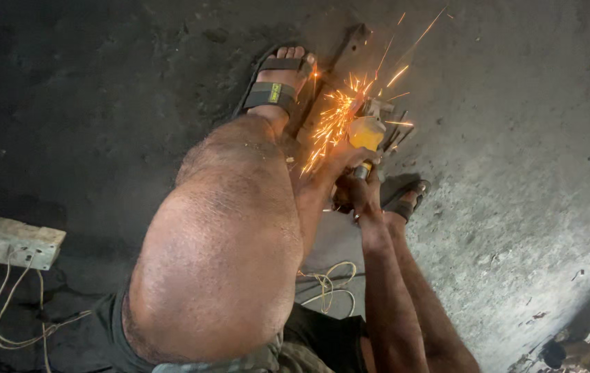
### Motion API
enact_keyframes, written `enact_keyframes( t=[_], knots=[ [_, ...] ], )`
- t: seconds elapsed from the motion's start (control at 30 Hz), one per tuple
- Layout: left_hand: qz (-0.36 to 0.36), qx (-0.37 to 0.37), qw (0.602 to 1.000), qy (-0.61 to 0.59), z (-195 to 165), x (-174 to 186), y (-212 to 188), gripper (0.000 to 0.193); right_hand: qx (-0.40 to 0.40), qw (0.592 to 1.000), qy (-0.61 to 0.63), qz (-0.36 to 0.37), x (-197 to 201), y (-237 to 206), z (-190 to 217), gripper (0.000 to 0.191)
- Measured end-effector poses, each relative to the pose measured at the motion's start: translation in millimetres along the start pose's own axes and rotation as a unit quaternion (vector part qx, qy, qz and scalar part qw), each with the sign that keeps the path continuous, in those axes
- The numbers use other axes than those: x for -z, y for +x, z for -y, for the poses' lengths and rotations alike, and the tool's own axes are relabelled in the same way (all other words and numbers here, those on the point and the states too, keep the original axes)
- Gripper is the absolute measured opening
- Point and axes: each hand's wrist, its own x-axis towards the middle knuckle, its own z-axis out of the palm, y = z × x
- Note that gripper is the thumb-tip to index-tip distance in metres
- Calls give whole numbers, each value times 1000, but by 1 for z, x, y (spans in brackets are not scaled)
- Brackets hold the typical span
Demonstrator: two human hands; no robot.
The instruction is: The person uses an angle grinder to cut a long metal bar into short segments. They repeatedly position the bar, cut it, and set the cut pieces aside on the floor.
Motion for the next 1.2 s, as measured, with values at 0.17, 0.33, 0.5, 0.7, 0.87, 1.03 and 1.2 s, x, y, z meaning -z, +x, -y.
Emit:
enact_keyframes(
  t=[0.17, 0.33, 0.5, 0.7, 0.87, 1.03, 1.2],
  knots=[
    [4, -5, 1000, 7, 8, 3, 11, 53, 73, 995, 36, 50, 5, 11, -7, 55],
    [-9, 0, 1000, 6, 3, -3, 1, 54, -1, 986, 99, 135, 13, -1, 20, 37],
    [-6, 7, 1000, 3, -2, -13, -14, 55, 63, 987, 66, 134, 15, -13, 45, 40],
    [-7, 7, 1000, -2, -18, -10, -26, 56, -114, 988, 13, 105, 29, 12, 40, 24],
    [-6, 2, 1000, -8, -26, -9, -31, 56, -88, 990, -22, 112, 40, 30, 44, 28],
    [-12, -15, 1000, -2, -18, -12, -26, 57, -91, 988, -34, 121, 42, 35, 63, 34],
    [-35, -14, 999, 25, -14, -11, -26, 58, -82, 987, -32, 131, 39, 41, 77, 39]
  ],
)
